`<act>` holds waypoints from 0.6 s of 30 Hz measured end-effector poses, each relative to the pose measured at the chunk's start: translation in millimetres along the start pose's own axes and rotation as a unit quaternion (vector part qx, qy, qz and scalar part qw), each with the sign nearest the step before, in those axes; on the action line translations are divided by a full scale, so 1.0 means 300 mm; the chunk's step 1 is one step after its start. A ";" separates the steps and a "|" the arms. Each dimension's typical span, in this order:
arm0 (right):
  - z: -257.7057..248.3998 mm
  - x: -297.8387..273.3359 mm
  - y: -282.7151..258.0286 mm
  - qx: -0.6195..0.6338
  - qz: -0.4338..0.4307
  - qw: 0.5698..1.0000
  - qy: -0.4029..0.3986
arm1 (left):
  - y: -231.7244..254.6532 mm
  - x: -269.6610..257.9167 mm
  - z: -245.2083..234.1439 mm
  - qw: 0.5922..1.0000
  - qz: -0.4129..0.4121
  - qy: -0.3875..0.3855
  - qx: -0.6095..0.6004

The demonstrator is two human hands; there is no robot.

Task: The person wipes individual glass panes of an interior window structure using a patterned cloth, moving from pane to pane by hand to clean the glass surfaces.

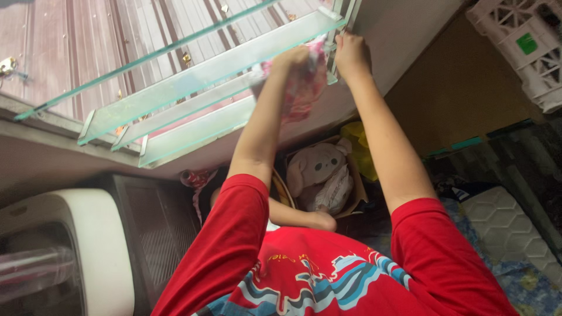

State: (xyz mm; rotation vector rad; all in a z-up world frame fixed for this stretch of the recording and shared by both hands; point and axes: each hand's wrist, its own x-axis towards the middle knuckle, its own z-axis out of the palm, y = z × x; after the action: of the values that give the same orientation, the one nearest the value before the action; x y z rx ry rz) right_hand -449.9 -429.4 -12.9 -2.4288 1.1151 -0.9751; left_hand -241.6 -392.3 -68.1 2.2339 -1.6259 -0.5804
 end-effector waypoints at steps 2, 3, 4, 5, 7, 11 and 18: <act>0.010 -0.001 0.001 -0.002 0.013 1.000 0.008 | 0.083 0.086 0.046 0.999 0.033 -0.005 0.007; 0.014 0.000 0.004 -0.003 0.013 1.000 0.010 | 0.102 0.100 0.060 0.999 0.046 -0.004 0.011; 0.017 0.000 0.007 -0.003 0.015 1.000 0.014 | 0.115 0.109 0.072 0.998 0.058 -0.004 0.016; 0.027 -0.011 0.003 0.000 0.016 1.000 0.014 | 0.114 0.101 0.080 0.996 0.079 0.002 0.032; 0.029 -0.007 0.007 0.002 0.016 1.000 0.012 | 0.111 0.068 0.080 0.988 0.135 0.020 0.072; 0.007 -0.002 0.017 0.029 -0.024 0.999 0.020 | 0.133 -0.103 0.060 0.979 0.188 0.077 0.019; -0.022 -0.016 0.008 0.004 -0.006 1.000 -0.002 | 0.088 -0.401 -0.106 0.963 0.176 0.189 -0.082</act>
State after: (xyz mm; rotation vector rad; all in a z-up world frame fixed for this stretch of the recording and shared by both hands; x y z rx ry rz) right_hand -458.1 -427.1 -11.4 -2.4323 1.0934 -0.9764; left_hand -280.1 -285.2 -11.4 1.7473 -1.6458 -0.1710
